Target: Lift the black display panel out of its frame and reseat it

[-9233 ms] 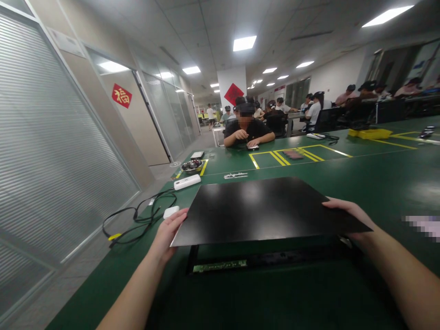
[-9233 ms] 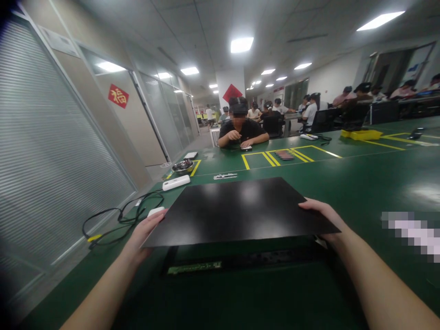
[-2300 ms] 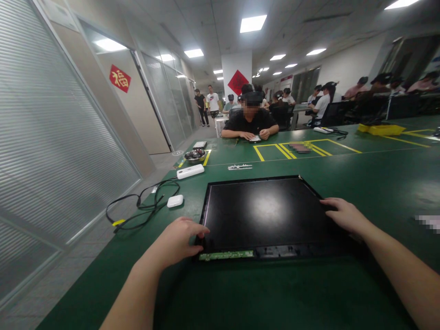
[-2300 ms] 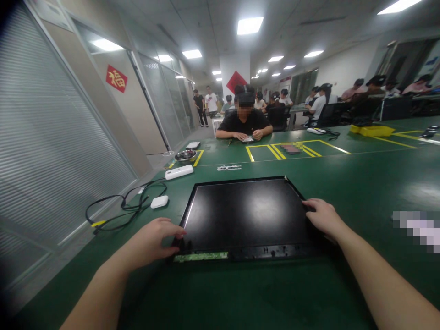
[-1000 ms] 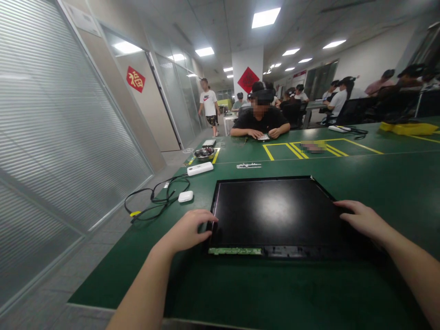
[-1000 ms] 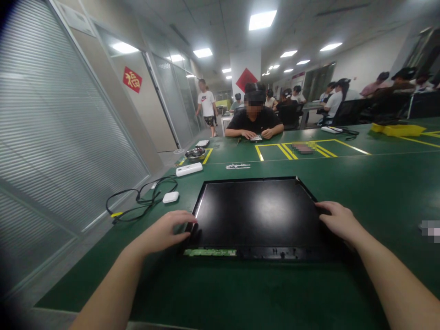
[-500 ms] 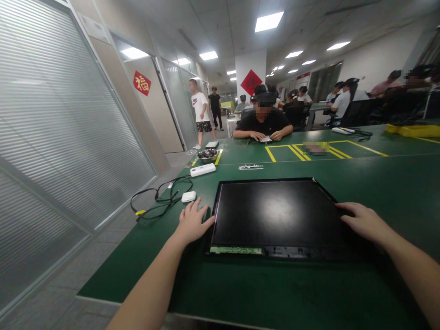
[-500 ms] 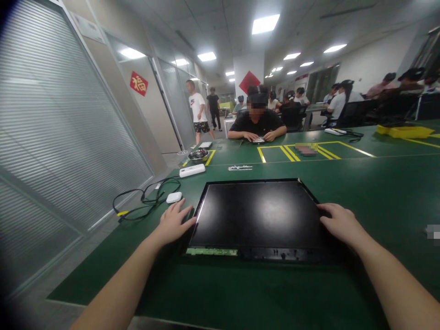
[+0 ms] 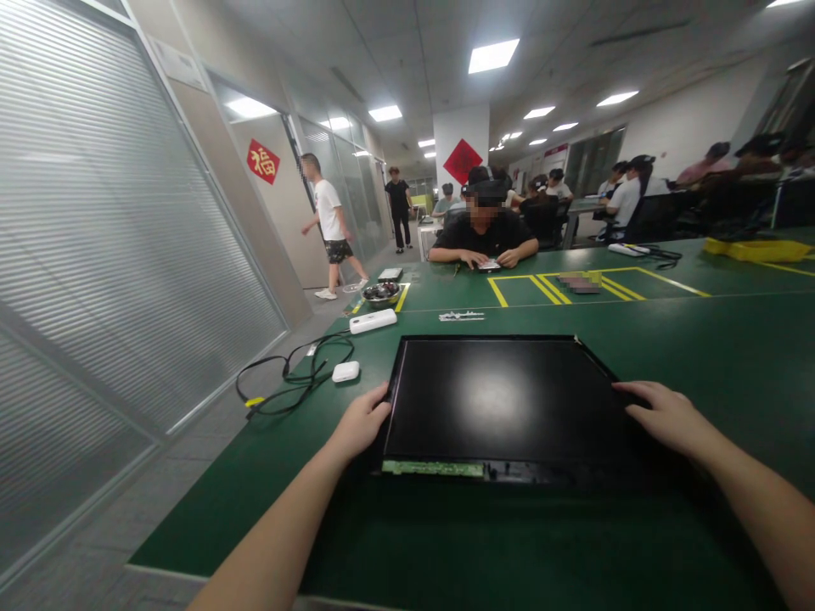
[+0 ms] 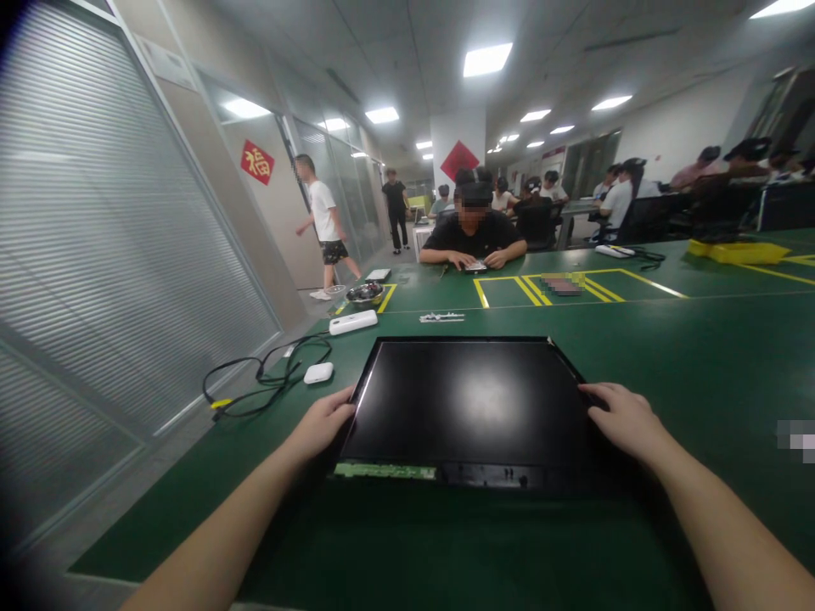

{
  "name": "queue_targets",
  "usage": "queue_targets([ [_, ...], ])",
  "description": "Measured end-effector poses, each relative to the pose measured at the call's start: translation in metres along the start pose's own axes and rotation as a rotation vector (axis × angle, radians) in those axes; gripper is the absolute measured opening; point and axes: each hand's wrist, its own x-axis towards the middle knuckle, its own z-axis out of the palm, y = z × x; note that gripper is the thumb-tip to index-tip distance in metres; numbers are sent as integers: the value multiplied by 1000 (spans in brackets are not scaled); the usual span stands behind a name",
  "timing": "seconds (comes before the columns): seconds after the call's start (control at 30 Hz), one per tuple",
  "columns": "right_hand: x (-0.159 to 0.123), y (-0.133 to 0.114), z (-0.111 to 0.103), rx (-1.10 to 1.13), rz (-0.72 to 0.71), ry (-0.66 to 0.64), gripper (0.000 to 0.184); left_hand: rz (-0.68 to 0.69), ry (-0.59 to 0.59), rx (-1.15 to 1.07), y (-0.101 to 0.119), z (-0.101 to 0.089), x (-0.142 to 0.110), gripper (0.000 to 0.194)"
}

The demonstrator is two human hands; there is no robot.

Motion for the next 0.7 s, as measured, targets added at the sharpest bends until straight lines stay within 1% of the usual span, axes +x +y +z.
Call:
queue_targets([
  [0.1,0,1,1,18,0,-5,46,-92,1,-298,5,3,-4,56],
  [0.27,-1,-2,0,32,16,-18,47,-280,63,-755,11,9,-6,72],
  [0.37,-3,-4,-3,34,39,-40,49,-355,97,-941,10,13,-5,79],
  [0.47,-3,-5,-3,32,42,-44,49,-379,108,-947,10,16,-6,96],
  [0.53,-3,-4,-2,35,38,-37,48,-384,87,-944,10,17,-7,105],
  [0.57,-3,-4,-1,38,38,-35,48,-385,69,-944,11,17,-7,107],
  [0.63,-2,-2,1,39,44,-30,47,-385,42,-935,14,16,-8,101],
  [0.7,-1,0,3,23,32,13,46,-376,35,-917,16,16,-9,88],
])
